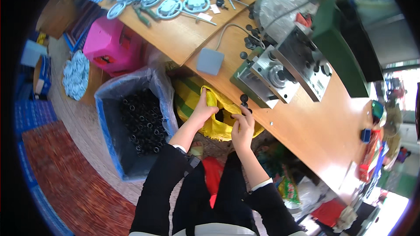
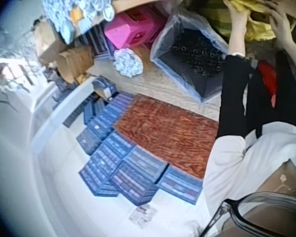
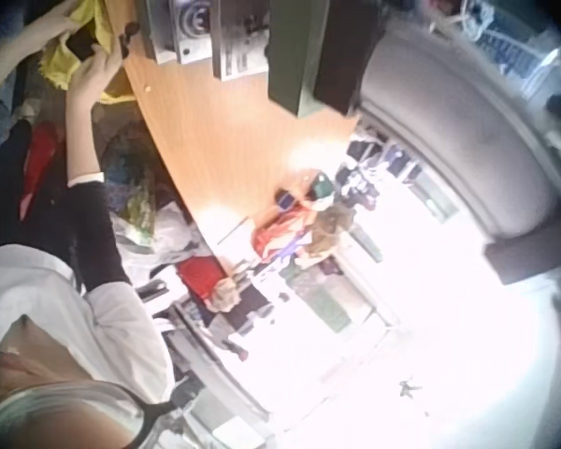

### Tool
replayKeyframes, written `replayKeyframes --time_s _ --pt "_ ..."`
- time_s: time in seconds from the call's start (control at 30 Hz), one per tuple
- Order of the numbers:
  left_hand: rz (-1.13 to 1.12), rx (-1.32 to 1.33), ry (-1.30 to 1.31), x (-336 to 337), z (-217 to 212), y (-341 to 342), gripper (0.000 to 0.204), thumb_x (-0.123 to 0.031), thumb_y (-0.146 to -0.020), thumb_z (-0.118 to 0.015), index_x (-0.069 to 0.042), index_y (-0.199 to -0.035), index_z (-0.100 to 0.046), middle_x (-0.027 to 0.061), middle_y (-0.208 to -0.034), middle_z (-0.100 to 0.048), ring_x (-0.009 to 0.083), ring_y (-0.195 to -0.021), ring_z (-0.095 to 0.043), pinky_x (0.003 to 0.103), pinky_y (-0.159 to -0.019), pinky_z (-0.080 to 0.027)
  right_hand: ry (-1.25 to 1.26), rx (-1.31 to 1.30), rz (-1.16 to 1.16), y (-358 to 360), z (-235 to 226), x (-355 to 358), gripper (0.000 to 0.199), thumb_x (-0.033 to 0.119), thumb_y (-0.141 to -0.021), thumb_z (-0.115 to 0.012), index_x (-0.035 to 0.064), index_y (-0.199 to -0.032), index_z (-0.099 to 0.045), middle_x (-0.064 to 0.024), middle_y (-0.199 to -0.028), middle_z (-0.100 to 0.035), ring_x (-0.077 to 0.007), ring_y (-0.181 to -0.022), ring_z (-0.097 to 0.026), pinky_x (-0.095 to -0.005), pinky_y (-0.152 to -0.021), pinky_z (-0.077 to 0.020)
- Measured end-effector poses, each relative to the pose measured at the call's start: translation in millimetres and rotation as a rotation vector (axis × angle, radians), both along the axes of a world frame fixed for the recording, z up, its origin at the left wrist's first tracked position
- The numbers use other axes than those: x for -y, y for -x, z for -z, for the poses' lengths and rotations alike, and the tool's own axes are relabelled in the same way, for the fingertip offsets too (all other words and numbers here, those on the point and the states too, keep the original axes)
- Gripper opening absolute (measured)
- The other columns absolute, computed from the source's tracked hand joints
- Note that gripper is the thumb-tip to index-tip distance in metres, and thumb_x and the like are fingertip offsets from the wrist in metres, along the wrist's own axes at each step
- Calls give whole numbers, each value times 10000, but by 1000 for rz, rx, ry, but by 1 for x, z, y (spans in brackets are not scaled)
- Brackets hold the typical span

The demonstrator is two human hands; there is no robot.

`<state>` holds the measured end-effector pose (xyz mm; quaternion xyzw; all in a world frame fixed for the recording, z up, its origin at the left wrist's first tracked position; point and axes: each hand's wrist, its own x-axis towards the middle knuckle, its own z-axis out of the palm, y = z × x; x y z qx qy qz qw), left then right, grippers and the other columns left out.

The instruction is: Using a pneumatic press to process small plastic circular parts and then weighing and packing them.

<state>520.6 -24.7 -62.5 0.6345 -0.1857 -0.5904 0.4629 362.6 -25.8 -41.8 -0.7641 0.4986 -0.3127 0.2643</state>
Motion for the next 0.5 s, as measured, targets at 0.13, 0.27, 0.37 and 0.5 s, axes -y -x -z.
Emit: replayKeyframes --time_s 0.13,0.27,0.37,0.5 --pt "-19 -85 35 -9 8 3 921 28 -628 -572 -59 -1375 -38 170 -1195 -421 217 -960 -486 266 -790 -406 197 -61 94 2 -27 38 205 39 -814 -491 -27 -1005 -524 -198 -1137 -483 -357 -1017 -476 -394 -882 -368" --pt "-44 -63 52 -12 25 7 924 20 -628 -583 -72 -1376 -47 195 -1255 -388 254 -1092 -435 277 -892 -351 368 -221 33 -6 -19 91 313 139 -838 -505 -45 -1090 -479 -203 -1150 -476 -362 -1025 -463 -411 -888 -354" --pt "-88 -116 110 -9 25 6 921 12 -626 -587 -69 -1374 -56 201 -1255 -390 267 -1108 -430 280 -903 -344 325 -423 -28 -10 -22 112 327 177 -814 -555 -47 -1044 -495 -259 -1043 -492 -381 -998 -458 -411 -872 -356" --pt "-114 -150 83 -6 17 -5 918 9 -625 -588 -71 -1374 -64 205 -1246 -397 270 -1113 -428 280 -907 -341 300 -316 8 -12 -17 97 245 154 -811 -563 -24 -978 -541 -184 -1033 -536 -353 -985 -484 -403 -848 -382"
